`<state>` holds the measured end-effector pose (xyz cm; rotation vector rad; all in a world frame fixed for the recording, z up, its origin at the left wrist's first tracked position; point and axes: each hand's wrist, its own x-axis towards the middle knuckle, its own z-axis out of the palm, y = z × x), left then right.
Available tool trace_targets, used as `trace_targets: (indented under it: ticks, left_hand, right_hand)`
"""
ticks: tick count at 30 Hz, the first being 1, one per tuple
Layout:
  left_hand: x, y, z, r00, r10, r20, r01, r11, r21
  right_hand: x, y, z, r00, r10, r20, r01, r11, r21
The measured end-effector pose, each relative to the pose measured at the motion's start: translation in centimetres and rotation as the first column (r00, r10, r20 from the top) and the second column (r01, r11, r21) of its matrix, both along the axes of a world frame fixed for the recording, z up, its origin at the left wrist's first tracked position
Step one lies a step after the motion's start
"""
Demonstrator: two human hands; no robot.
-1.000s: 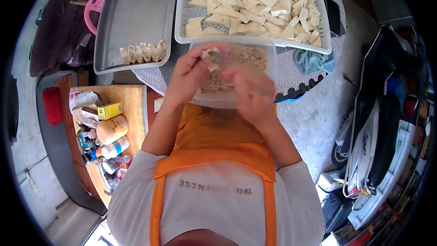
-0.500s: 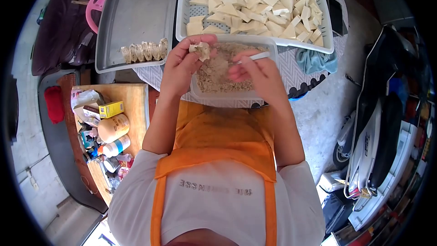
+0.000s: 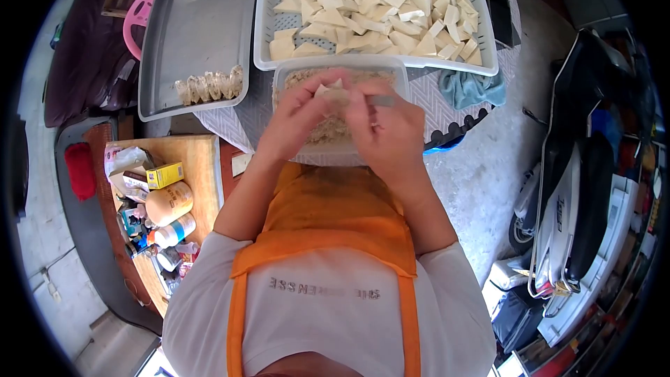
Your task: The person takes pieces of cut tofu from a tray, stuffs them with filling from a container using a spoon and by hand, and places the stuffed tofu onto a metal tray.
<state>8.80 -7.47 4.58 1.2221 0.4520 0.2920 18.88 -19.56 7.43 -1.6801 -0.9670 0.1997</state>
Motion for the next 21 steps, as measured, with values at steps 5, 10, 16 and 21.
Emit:
trace_targets:
  ticks: [5,10,16,21]
  left_hand:
    - [0.5,-0.9,-2.1,0.985,0.095,0.142,-0.165,0.747,0.644]
    - [-0.4,0.3,0.2,0.980,0.123,-0.157,-0.074,0.956,0.284]
    - [0.2,0.5,-0.5,0.986,0.166,-0.030,-0.164,0.908,-0.385]
    - [-0.5,0.7,-1.7,0.999,0.051,-0.011,-0.053,0.975,-0.215]
  right_hand:
    - [-0.4,1.3,1.8,0.964,0.061,0.259,-0.061,0.998,-0.008]
    - [-0.2,-0.5,3.2,0.981,-0.086,0.172,0.043,0.971,0.236]
    - [1.3,-0.8,0.9,0.962,-0.153,-0.227,0.166,0.985,0.040]
    - [1.1,-1.4,-0.4,0.901,-0.116,-0.417,0.165,0.983,0.082]
